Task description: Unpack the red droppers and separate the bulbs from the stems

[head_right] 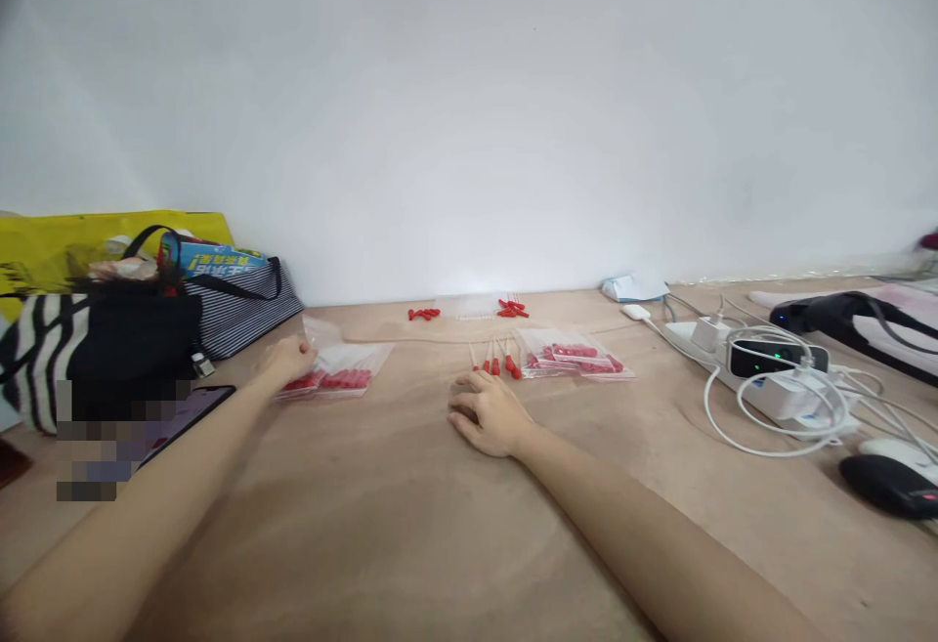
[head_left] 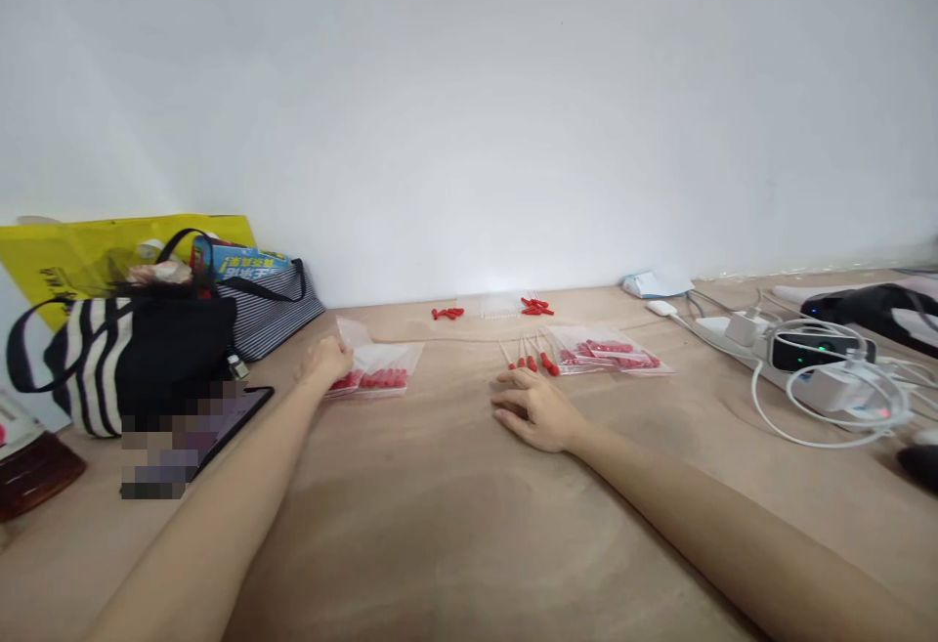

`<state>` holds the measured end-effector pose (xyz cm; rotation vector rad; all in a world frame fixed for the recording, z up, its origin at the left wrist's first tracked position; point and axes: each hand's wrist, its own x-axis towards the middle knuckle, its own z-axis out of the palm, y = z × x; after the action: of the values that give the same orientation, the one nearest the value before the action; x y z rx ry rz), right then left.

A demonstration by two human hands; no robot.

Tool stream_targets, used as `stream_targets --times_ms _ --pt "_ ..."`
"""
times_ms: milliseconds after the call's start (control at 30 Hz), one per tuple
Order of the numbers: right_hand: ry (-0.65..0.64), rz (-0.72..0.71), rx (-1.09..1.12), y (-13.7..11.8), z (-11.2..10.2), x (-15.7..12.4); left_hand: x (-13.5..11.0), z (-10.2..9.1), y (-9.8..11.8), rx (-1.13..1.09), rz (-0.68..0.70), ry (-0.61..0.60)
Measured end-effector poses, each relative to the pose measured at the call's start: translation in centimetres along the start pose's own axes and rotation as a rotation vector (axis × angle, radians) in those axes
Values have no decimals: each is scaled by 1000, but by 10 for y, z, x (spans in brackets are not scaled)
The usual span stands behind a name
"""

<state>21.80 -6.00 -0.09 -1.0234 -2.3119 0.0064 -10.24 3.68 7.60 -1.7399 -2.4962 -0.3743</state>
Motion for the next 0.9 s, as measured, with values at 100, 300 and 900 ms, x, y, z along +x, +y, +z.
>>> stream_targets --times_ms 100,300,900 --pt "10 12 -1 0 0 -1 0 1 -11 11 17 -30" --pt "15 5 1 1 1 -1 -28 -8 -33 -55 379 134" --pt "5 -11 32 1 0 1 -137 19 26 -264 1143 215"
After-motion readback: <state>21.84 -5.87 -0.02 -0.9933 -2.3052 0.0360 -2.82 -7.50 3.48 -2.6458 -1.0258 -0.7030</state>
